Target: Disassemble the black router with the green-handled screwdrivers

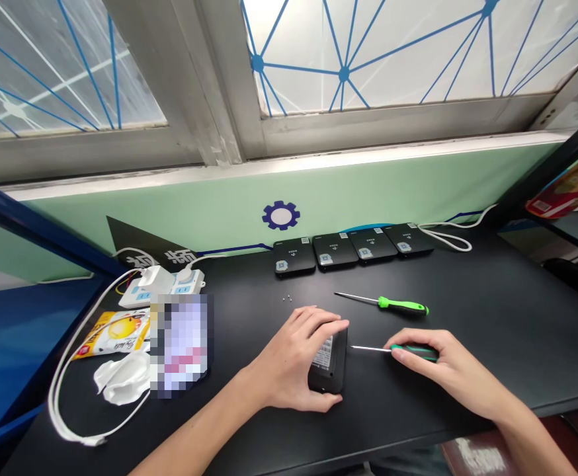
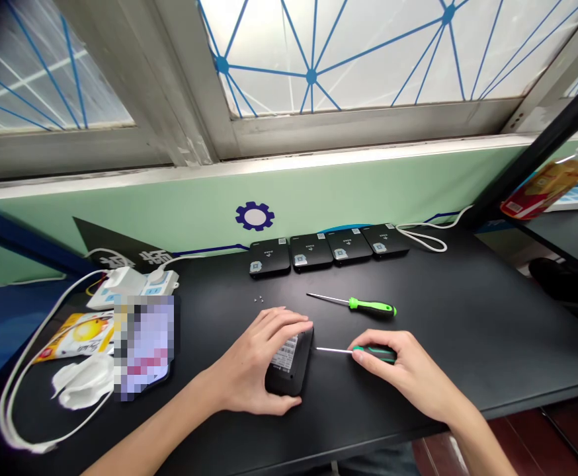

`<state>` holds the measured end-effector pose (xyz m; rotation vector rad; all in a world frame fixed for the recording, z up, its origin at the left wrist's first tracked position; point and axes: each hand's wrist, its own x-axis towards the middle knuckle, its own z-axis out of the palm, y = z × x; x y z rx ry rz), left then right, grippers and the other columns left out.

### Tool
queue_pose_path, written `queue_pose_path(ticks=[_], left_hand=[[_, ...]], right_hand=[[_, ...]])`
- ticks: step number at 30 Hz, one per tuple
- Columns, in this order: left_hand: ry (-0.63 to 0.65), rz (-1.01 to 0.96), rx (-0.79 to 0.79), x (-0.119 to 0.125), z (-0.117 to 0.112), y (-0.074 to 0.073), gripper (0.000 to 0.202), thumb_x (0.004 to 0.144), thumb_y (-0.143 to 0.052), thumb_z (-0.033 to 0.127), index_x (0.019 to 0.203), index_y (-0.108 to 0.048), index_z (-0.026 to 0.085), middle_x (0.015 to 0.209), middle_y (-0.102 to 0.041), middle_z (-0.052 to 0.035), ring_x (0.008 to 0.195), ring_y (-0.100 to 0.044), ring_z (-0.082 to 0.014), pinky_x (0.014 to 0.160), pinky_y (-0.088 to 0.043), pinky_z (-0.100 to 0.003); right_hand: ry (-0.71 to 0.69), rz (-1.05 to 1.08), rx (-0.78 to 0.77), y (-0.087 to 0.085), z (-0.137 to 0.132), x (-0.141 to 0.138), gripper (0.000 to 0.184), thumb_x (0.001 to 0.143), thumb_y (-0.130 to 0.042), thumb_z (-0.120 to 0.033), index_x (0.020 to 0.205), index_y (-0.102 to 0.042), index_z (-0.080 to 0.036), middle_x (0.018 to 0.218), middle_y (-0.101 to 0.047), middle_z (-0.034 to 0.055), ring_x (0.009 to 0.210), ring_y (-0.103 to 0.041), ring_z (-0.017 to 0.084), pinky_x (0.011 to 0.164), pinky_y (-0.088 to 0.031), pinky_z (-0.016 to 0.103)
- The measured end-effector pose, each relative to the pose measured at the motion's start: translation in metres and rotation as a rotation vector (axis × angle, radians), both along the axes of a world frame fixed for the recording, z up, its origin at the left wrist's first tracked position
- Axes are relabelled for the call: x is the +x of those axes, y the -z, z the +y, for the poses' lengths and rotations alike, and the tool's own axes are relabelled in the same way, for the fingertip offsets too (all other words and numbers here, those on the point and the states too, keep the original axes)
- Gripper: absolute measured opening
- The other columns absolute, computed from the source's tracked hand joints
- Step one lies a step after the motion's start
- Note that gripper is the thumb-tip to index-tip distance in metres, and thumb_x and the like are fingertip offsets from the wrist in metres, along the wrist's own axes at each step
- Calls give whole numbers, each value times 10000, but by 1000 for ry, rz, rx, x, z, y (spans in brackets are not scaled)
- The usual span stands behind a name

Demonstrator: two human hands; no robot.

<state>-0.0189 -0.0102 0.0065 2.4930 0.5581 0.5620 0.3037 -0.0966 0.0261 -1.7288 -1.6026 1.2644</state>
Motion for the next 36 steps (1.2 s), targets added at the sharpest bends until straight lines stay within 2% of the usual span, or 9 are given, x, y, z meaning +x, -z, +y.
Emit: queue_pose_path(ticks=[3,5,9,12,18,24,26,30,36], left_hand=[[44,53,55,-2,-2,-3,1093,737,-925,338,1690,-394,274,1661,-572,-127,1568,-508,-365,1424,-225,-560],[8,92,121,-1,-7,-4,1108,715,-894,341,1702,-397,265,1689,-532,-143,1627,-420,-403,1423,-218,-603],[-294,172,241,7,-25,2,1205,695,-940,556,1714,-419,181,1651,-465,-258,1543,-418,-546,1257,-423,-738],[-452,199,263,11,-34,4,1178,718,-939,599,1684,-458,126,1541,-501,-289,1369,-535,-530,1123,-538,-729],[-286,143,169,9,-31,-1,1022,736,-808,287,1684,-430,230,1634,-472,-199,1477,-475,-451,1227,-509,-658],[-506,129,107,10,-33,3,949,801,-869,398,1635,-455,215,1599,-487,-236,1398,-539,-477,1125,-571,-687],[-450,122,81,10,-31,2,957,794,-845,341,1653,-435,238,1625,-488,-224,1413,-550,-472,1160,-543,-708],[-194,104,59,6,-24,-1,1098,726,-790,229,1728,-342,277,1734,-436,-175,1583,-448,-453,1348,-353,-719],[-295,99,64,6,-23,4,1014,749,-844,282,1674,-428,271,1657,-516,-171,1461,-531,-449,1225,-504,-671]], right_hand=[[15,31,-1,0,6,4,525,972,-729,-757,1005,-873,-254,1083,-851,41,1048,-757,295,953,-540,310],[40,54,2,2,8,5,539,960,-736,-761,993,-867,-239,1053,-843,53,1021,-746,296,937,-548,317],[51,67,13,7,10,6,501,962,-753,-726,987,-868,-239,1016,-830,46,934,-713,254,869,-544,298],[50,73,5,12,10,9,502,964,-749,-732,981,-864,-244,954,-796,25,756,-612,180,714,-489,279],[63,83,11,19,11,14,525,965,-748,-743,1000,-864,-232,908,-756,25,688,-514,149,650,-405,291],[97,97,41,15,11,10,555,952,-742,-749,999,-870,-211,950,-768,51,682,-507,156,643,-428,306],[100,100,43,11,11,8,540,965,-736,-728,1005,-871,-206,935,-767,52,689,-518,162,652,-439,310],[118,101,54,6,10,5,532,952,-745,-722,989,-875,-208,939,-782,54,680,-525,164,640,-452,305],[139,73,52,11,11,4,532,955,-753,-737,1008,-892,-226,993,-809,46,687,-542,158,665,-472,294]])
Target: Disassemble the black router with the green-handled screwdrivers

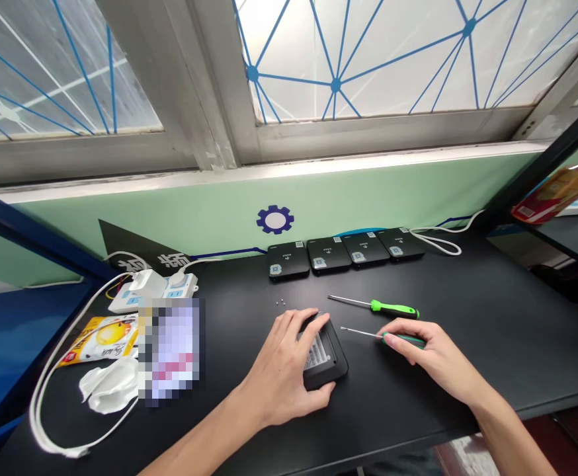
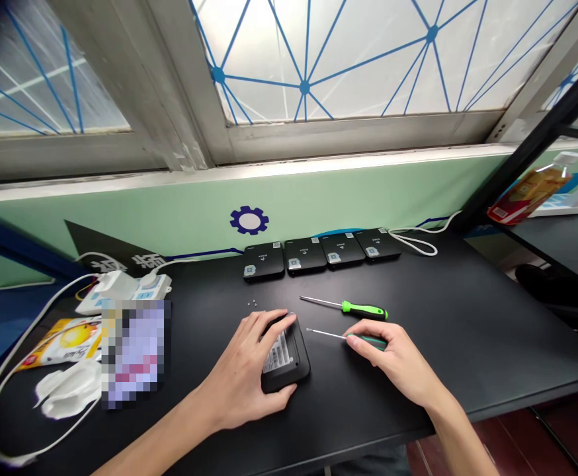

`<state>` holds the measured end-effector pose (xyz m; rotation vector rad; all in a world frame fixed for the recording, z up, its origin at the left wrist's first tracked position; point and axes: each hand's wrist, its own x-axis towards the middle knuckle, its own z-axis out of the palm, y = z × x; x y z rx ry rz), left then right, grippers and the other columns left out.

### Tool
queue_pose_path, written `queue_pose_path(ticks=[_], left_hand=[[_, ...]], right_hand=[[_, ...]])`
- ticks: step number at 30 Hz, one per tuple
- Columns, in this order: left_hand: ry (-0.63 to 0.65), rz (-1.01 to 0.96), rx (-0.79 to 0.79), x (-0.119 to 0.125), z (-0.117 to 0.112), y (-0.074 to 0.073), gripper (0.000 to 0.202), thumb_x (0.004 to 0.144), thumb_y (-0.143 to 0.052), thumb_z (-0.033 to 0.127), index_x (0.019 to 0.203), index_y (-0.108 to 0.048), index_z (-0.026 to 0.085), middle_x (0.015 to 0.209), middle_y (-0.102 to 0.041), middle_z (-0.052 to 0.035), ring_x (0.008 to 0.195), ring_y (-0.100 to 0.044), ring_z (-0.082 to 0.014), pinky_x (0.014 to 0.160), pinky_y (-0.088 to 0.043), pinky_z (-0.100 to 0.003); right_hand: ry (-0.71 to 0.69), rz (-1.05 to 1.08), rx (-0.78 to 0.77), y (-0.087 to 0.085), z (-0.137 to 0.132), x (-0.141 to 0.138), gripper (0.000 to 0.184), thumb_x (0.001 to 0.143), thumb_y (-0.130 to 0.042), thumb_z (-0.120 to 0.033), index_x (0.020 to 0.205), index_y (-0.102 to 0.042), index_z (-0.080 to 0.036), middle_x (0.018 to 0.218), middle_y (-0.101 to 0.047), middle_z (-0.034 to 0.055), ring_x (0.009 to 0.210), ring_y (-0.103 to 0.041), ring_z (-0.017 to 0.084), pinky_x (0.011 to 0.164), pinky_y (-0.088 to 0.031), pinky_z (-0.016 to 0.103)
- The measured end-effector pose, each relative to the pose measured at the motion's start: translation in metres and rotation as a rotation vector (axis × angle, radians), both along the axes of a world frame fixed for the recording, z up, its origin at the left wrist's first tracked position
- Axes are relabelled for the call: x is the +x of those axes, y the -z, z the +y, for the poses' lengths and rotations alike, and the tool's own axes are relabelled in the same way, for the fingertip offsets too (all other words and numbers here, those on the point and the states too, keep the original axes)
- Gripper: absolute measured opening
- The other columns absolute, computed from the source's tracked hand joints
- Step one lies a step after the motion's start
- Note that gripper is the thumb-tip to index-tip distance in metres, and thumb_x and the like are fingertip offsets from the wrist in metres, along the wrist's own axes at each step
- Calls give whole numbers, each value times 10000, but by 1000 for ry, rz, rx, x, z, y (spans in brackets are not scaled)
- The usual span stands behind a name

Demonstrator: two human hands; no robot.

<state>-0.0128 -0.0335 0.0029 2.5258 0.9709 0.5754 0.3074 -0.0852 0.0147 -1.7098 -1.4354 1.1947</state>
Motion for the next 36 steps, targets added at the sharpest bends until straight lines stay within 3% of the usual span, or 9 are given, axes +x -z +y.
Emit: queue_pose_path(ticks=[6,10,13,19,22,25,30,33,36], left_hand=[[66,-29,0,0,3,0,1003,707,-790,205,1645,-440,247,1691,-509,-159,1547,-488,-426,1347,-373,-666],[52,-33,-45,-1,8,-2,935,797,-909,323,1625,-478,267,1657,-567,-152,1512,-535,-415,1328,-396,-662],[35,-38,-83,-1,10,-3,932,805,-982,410,1600,-518,269,1646,-586,-152,1491,-547,-417,1296,-425,-658],[30,-74,-93,1,9,-3,874,805,-967,350,1569,-551,267,1639,-590,-153,1483,-544,-411,1263,-448,-623],[23,-90,-96,2,8,-1,868,774,-965,334,1541,-566,257,1618,-600,-147,1472,-547,-404,1260,-443,-608],[21,-96,-92,2,8,0,869,758,-959,332,1533,-572,252,1595,-612,-144,1458,-554,-399,1252,-444,-594],[20,-99,-95,3,9,-1,873,754,-952,316,1536,-569,261,1587,-614,-137,1453,-560,-391,1247,-444,-587],[23,-100,-97,3,10,-2,872,759,-949,319,1541,-569,267,1577,-622,-139,1446,-569,-396,1243,-451,-592],[24,-104,-99,3,10,-2,877,760,-955,329,1542,-563,267,1575,-624,-144,1447,-570,-401,1242,-454,-595]], right_hand=[[-44,-12,-25,1,0,0,529,960,-751,-731,998,-904,-226,1010,-844,52,755,-643,195,717,-522,299],[-71,-15,-41,1,0,-1,482,956,-779,-699,1013,-909,-238,1036,-866,53,986,-756,288,885,-571,314],[-89,-24,-43,-1,1,-2,482,965,-770,-700,1034,-909,-244,1106,-876,59,1045,-771,313,907,-571,313],[-123,-209,13,-17,5,-6,521,995,-691,-752,1002,-905,-276,961,-858,38,793,-740,271,740,-556,338],[-183,-400,78,-34,10,-8,545,1019,-637,-778,963,-903,-306,826,-806,17,609,-632,220,684,-508,356],[-263,-522,138,-55,18,-15,553,1038,-605,-781,980,-891,-311,813,-798,31,623,-641,235,656,-490,358],[-390,-835,357,-81,29,-43,397,1085,-631,-583,883,-797,-285,765,-745,70,694,-696,286,629,-418,383],[-476,-969,451,-88,36,-60,331,1037,-699,-462,763,-689,-277,706,-678,61,602,-642,264,587,-353,390],[-494,-996,471,-89,45,-64,258,993,-753,-419,785,-699,-276,687,-662,54,590,-640,264,569,-347,384]])
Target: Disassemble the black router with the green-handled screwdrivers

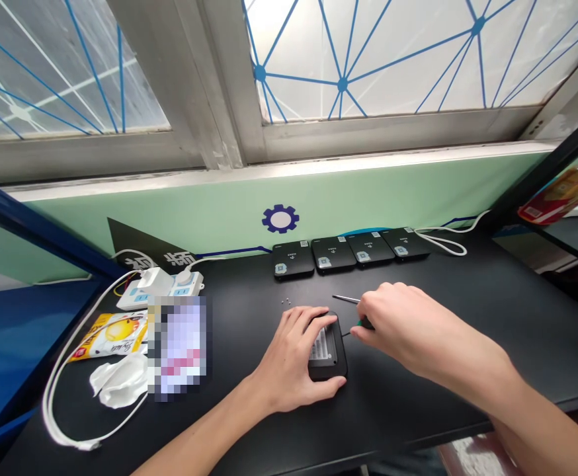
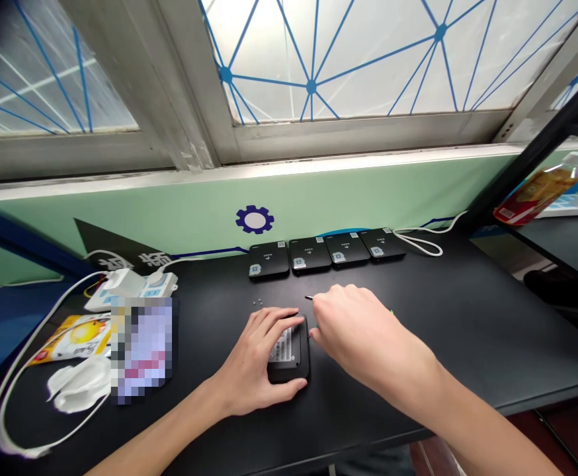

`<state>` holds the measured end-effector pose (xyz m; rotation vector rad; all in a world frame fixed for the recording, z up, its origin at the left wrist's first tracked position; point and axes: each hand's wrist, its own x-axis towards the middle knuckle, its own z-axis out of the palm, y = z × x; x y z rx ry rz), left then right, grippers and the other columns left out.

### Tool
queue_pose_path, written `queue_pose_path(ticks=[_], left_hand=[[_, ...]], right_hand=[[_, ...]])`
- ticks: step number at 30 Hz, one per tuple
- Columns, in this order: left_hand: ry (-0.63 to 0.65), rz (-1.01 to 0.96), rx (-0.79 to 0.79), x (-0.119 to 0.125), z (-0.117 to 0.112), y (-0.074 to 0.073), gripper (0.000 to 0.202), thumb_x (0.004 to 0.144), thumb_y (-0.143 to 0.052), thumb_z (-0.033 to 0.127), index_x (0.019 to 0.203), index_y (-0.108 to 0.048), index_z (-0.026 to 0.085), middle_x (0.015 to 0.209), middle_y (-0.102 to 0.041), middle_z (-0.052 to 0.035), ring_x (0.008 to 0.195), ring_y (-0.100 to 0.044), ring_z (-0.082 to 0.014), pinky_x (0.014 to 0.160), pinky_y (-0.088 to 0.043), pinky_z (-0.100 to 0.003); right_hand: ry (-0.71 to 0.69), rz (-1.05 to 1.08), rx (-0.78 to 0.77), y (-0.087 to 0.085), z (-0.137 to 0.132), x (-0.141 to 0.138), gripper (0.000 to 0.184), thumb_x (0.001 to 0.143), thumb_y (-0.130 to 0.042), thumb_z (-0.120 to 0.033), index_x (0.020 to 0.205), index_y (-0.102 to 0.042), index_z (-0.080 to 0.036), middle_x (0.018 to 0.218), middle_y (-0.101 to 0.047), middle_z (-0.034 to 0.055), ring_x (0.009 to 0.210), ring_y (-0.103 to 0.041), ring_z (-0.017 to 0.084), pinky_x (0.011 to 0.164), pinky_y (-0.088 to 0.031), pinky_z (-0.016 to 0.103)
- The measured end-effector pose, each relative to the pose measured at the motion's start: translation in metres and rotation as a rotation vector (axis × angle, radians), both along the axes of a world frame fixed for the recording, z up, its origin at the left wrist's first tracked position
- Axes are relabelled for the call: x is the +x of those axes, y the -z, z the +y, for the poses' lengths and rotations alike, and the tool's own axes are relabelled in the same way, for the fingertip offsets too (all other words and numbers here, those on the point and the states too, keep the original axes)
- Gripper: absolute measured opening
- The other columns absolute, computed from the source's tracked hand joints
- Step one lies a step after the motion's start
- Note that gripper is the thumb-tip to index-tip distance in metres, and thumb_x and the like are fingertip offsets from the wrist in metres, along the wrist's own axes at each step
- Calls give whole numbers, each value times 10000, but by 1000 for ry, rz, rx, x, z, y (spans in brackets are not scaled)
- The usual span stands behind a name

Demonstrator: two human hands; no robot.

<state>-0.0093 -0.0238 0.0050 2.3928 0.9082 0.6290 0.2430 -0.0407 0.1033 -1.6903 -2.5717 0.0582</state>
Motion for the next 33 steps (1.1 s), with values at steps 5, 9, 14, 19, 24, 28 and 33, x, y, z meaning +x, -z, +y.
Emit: queue_pose_path(ticks=[5,9,14,19,24,28,33], left_hand=[[5,-7,-6,0,0,2,885,747,-980,361,1527,-574,260,1580,-622,-143,1433,-574,-399,1236,-454,-590],[9,-27,-23,0,0,3,892,755,-984,369,1538,-571,260,1593,-614,-141,1442,-563,-396,1244,-438,-587],[11,-47,-23,0,0,3,903,755,-985,374,1539,-551,259,1587,-619,-148,1437,-567,-398,1237,-441,-591],[21,-39,-14,-1,-1,3,915,757,-989,373,1547,-543,258,1598,-617,-145,1447,-567,-392,1246,-444,-580],[92,-43,12,-2,2,4,927,756,-971,399,1560,-538,242,1614,-620,-150,1472,-579,-389,1301,-403,-575],[245,-8,67,-5,4,3,958,805,-896,475,1628,-479,218,1682,-592,-141,1545,-562,-365,1404,-278,-542],[141,88,154,0,-12,2,987,755,-897,507,1618,-527,203,1746,-484,-195,1577,-470,-465,1319,-399,-632]], right_hand=[[84,166,-134,8,8,25,322,1016,-745,-562,914,-843,-273,807,-791,78,740,-737,299,623,-464,376],[215,380,-298,23,0,44,456,1011,-696,-713,1014,-907,-308,1010,-864,67,880,-788,311,705,-551,352],[322,586,-392,56,-26,46,468,1024,-666,-724,1016,-903,-321,1093,-873,41,1053,-787,349,893,-590,374],[406,750,-539,67,-43,49,428,1021,-711,-673,975,-886,-285,1083,-873,13,1019,-783,311,902,-555,317],[458,830,-582,67,-47,63,456,976,-755,-704,975,-881,-266,1073,-872,21,1048,-768,320,915,-542,296],[473,869,-614,80,-47,72,450,955,-781,-697,991,-882,-260,1087,-871,24,1069,-765,319,917,-536,285],[464,913,-610,87,-45,75,470,954,-780,-699,986,-887,-243,1081,-866,47,1070,-752,326,934,-545,307]])
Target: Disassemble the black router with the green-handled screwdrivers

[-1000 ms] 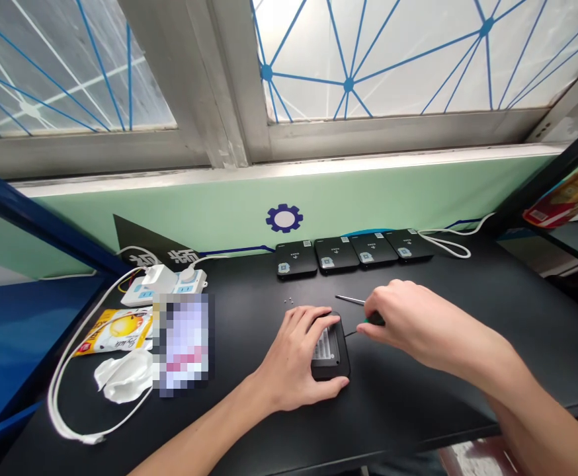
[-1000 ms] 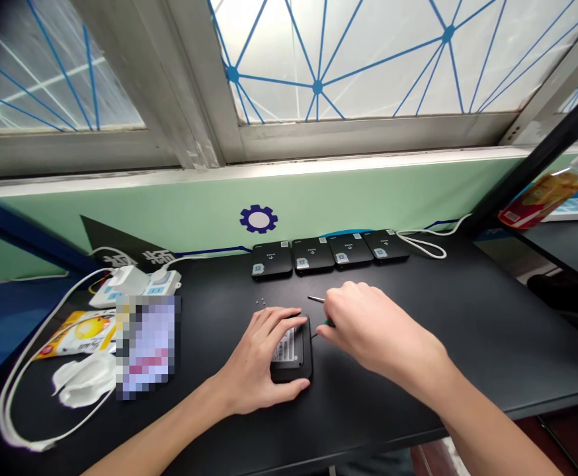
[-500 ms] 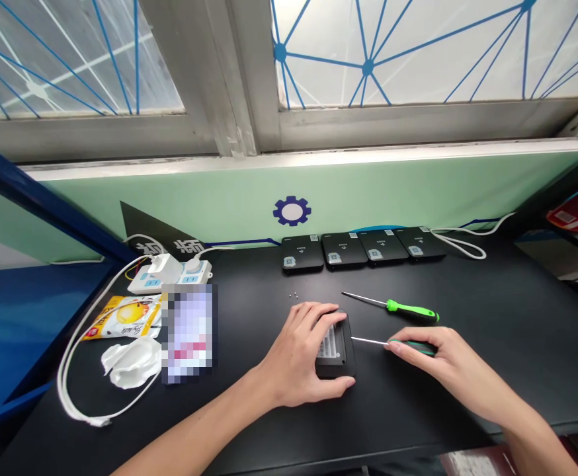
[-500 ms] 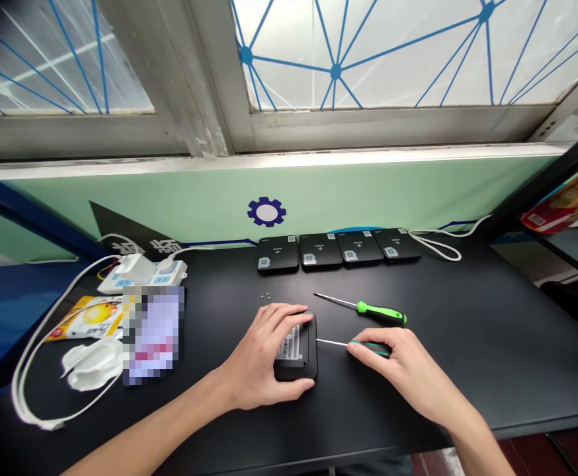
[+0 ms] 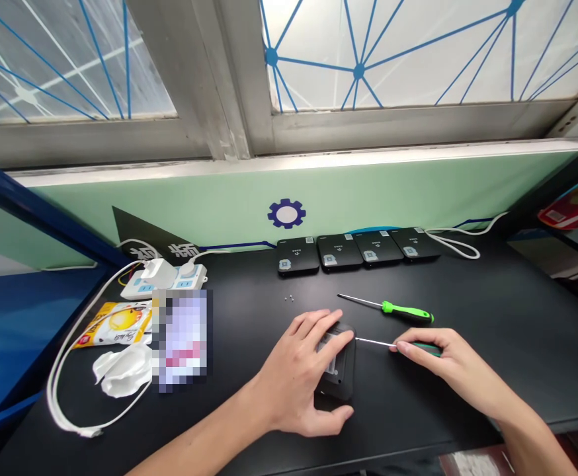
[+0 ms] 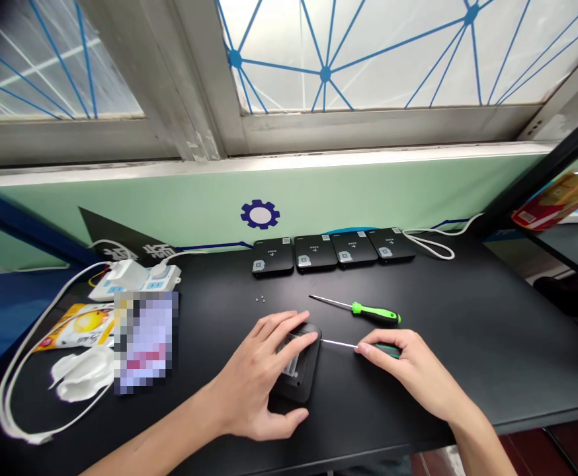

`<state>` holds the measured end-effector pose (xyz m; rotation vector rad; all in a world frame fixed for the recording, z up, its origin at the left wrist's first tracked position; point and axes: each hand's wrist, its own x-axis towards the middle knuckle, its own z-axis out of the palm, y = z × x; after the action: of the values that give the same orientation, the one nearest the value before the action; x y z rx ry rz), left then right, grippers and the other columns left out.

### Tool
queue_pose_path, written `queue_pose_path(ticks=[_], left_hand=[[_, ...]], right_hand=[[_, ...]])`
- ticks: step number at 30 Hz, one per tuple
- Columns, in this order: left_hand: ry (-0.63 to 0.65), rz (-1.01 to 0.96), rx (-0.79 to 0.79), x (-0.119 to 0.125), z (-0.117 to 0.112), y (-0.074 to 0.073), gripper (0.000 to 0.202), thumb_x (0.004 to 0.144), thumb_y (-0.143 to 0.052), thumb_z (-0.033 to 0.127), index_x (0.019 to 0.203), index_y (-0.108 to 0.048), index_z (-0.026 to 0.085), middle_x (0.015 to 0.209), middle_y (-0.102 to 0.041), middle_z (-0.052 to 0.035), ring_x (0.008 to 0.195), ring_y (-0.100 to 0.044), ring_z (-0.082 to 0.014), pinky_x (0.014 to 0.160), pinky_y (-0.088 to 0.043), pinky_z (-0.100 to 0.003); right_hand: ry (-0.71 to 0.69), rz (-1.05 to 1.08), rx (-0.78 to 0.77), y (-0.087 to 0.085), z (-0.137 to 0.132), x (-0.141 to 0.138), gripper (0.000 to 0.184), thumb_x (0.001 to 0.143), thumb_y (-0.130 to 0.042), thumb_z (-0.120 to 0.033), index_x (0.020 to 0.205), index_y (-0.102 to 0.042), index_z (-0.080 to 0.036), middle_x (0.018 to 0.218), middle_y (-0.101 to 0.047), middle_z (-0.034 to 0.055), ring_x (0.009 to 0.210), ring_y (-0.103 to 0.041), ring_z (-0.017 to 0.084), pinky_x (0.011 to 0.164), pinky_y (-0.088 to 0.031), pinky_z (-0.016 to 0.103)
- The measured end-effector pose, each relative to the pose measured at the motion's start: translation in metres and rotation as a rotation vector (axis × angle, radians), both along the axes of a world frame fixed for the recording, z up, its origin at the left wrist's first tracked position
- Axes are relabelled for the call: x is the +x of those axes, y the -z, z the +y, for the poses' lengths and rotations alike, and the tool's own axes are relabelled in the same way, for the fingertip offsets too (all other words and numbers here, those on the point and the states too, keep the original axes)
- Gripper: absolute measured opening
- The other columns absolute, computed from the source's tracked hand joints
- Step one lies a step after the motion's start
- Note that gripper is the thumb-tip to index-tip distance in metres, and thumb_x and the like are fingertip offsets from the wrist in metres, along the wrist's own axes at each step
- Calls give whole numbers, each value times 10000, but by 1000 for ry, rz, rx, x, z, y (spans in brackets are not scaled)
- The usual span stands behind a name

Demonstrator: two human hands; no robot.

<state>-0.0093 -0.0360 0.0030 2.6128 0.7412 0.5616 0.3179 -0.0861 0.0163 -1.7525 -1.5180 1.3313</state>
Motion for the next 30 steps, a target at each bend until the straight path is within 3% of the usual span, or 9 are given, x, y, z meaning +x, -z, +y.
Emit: queue_pose_path(ticks=[3,6,9,13,15,19,22,27,30], left_hand=[[-231,12,62,9,-18,3,1002,733,-934,512,1590,-557,155,1686,-473,-269,1500,-478,-523,1204,-499,-687],[-336,8,85,14,-29,5,961,754,-914,474,1589,-560,156,1596,-507,-277,1450,-498,-527,1149,-542,-706],[-293,22,71,11,-26,3,935,758,-860,409,1603,-544,162,1615,-483,-272,1514,-453,-536,1171,-541,-721],[-62,47,75,1,-11,0,985,696,-764,296,1643,-507,201,1700,-455,-211,1662,-324,-509,1328,-400,-729],[-60,50,106,-1,-7,0,964,701,-772,313,1627,-530,199,1710,-448,-209,1664,-319,-516,1329,-394,-733],[-338,81,165,4,-16,3,1003,781,-874,492,1644,-518,126,1578,-511,-286,1428,-530,-542,1117,-582,-719],[-441,75,131,6,-22,4,984,823,-863,446,1678,-478,147,1530,-530,-274,1313,-594,-482,1036,-636,-663],[-191,33,37,3,-11,-1,994,731,-758,208,1676,-449,210,1680,-488,-204,1543,-489,-456,1322,-406,-731],[-133,30,-2,2,-4,-2,980,758,-793,238,1673,-440,233,1714,-491,-181,1603,-462,-434,1392,-297,-725]], right_hand=[[-6,-4,-3,-4,1,3,527,950,-760,-736,979,-890,-226,1026,-852,58,950,-738,289,818,-557,304],[-33,-24,-24,-8,3,6,578,947,-735,-768,971,-893,-212,955,-831,59,791,-683,231,651,-507,283],[-44,-23,-27,-7,4,9,576,937,-747,-764,960,-894,-207,921,-819,58,730,-648,204,605,-483,273],[-27,-19,-22,-4,5,10,584,933,-745,-765,969,-899,-203,973,-831,74,723,-648,203,573,-469,268],[-22,-17,-19,-3,5,9,591,935,-739,-768,973,-901,-201,979,-832,78,726,-646,204,569,-461,267],[-21,0,-7,-4,4,8,598,945,-726,-774,984,-900,-204,997,-831,78,748,-636,198,603,-459,269],[-17,6,-7,-4,4,7,611,947,-715,-786,971,-897,-204,964,-818,74,755,-621,196,619,-451,273],[-5,-8,0,-5,4,6,612,935,-721,-787,967,-899,-203,965,-817,74,747,-622,201,609,-454,284],[-8,-1,0,-5,4,4,591,945,-726,-773,981,-895,-208,995,-827,69,789,-650,211,633,-466,280]])
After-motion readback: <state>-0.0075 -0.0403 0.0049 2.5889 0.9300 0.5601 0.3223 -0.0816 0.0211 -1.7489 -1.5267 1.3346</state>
